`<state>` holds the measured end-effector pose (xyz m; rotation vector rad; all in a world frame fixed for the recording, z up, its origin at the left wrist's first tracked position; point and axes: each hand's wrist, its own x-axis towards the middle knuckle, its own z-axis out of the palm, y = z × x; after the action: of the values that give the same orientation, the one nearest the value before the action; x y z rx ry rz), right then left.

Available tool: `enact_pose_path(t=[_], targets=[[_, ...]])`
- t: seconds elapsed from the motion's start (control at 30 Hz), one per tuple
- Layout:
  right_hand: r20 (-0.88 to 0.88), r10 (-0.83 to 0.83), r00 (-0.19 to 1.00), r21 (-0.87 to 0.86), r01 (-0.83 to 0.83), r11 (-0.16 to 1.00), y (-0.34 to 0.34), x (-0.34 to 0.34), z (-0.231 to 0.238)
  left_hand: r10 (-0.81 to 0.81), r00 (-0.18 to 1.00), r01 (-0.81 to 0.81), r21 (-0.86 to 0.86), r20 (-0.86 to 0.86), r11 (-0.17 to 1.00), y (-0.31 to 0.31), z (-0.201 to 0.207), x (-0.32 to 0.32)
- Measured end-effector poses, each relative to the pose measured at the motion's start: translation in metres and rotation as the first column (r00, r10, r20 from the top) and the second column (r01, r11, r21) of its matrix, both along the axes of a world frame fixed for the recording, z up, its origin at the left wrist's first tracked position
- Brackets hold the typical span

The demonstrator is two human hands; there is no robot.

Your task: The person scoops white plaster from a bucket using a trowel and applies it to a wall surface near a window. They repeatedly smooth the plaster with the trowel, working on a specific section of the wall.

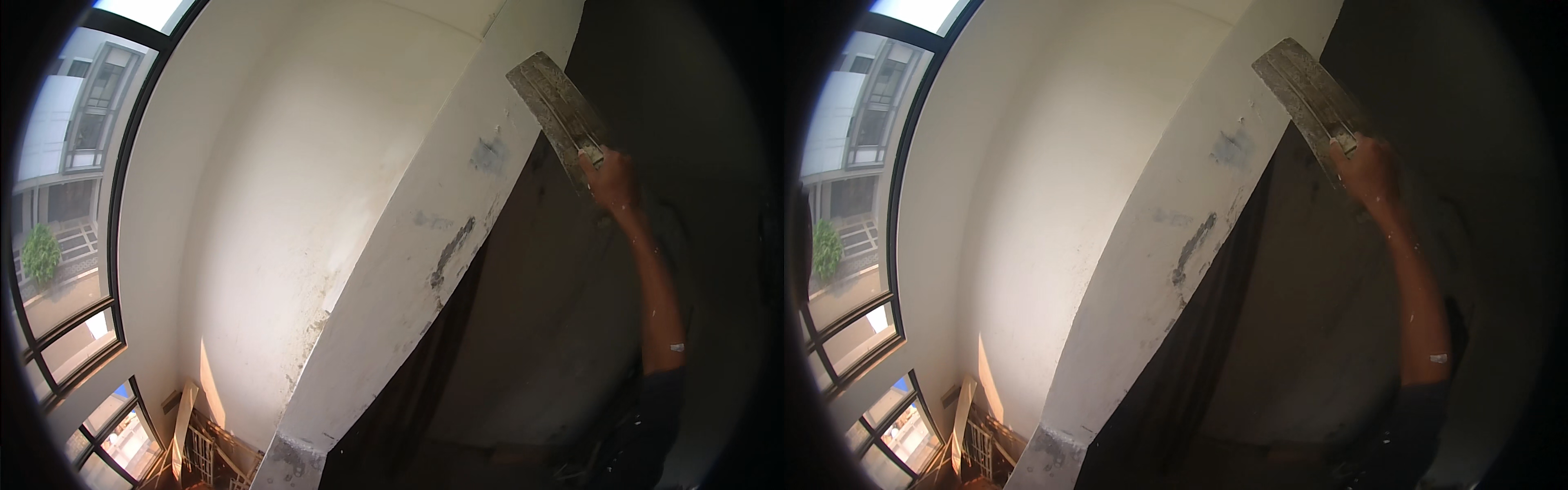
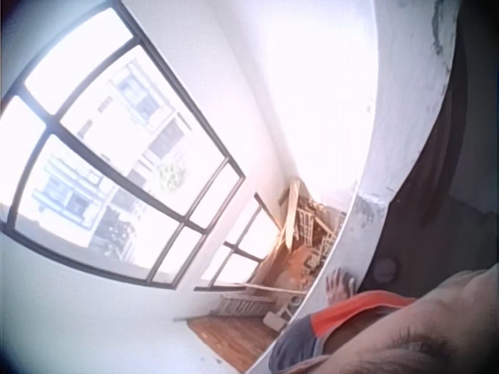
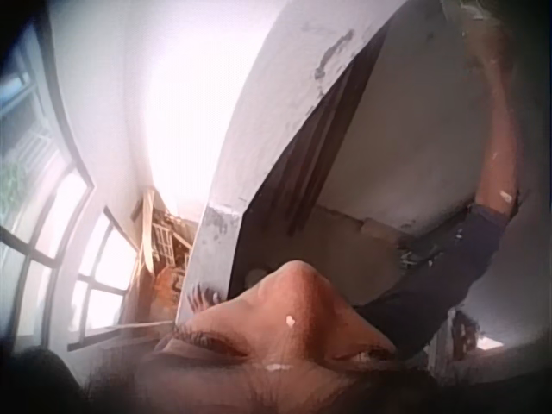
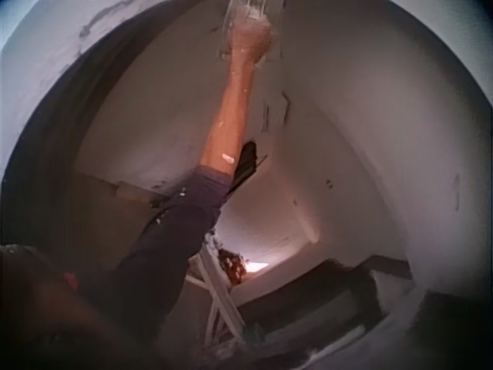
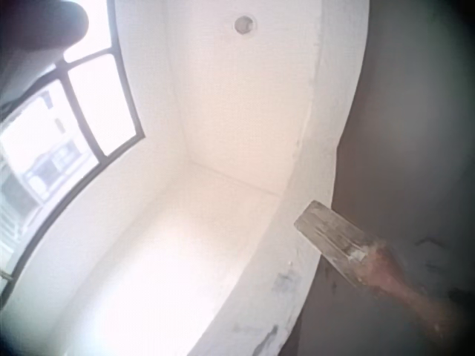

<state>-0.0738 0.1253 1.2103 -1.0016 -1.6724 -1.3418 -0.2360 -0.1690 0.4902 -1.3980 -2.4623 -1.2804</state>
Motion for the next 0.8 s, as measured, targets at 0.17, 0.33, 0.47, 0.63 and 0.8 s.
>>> enact_pose_path(t=[0.17,0.33,0.47,0.63,0.8], targets=[[0.188,0.022,0.982,-0.066,-0.01,0.998,-0.005,0.016,-0.059,0.005,1.0,-0.005,-0.046,-0.003,0.999,-0.002,0.005,0.0],[0.068,-0.025,0.997,0.009,0.024,1.0,-0.019,0.007,-0.044,-0.014,0.998,0.014,0.002,0.057,1.0,-0.003,0.009,-0.001],[0.002,-0.046,0.999,0.105,0.046,0.993,-0.007,0.003,0.001,-0.01,1.0,0.011,-0.012,0.025,1.0,-0.003,0.0,-0.002],[0.039,-0.023,0.999,-0.045,0.024,0.999,-0.002,0.018,-0.024,-0.005,1.0,0.005,0.007,0.018,1.0,-0.005,0.0,-0.001],[0.16,-0.07,0.985,-0.143,0.093,0.985,-0.011,0.022,-0.07,-0.013,0.999,0.015,-0.04,0.046,0.999,-0.006,0.016,-0.002]])
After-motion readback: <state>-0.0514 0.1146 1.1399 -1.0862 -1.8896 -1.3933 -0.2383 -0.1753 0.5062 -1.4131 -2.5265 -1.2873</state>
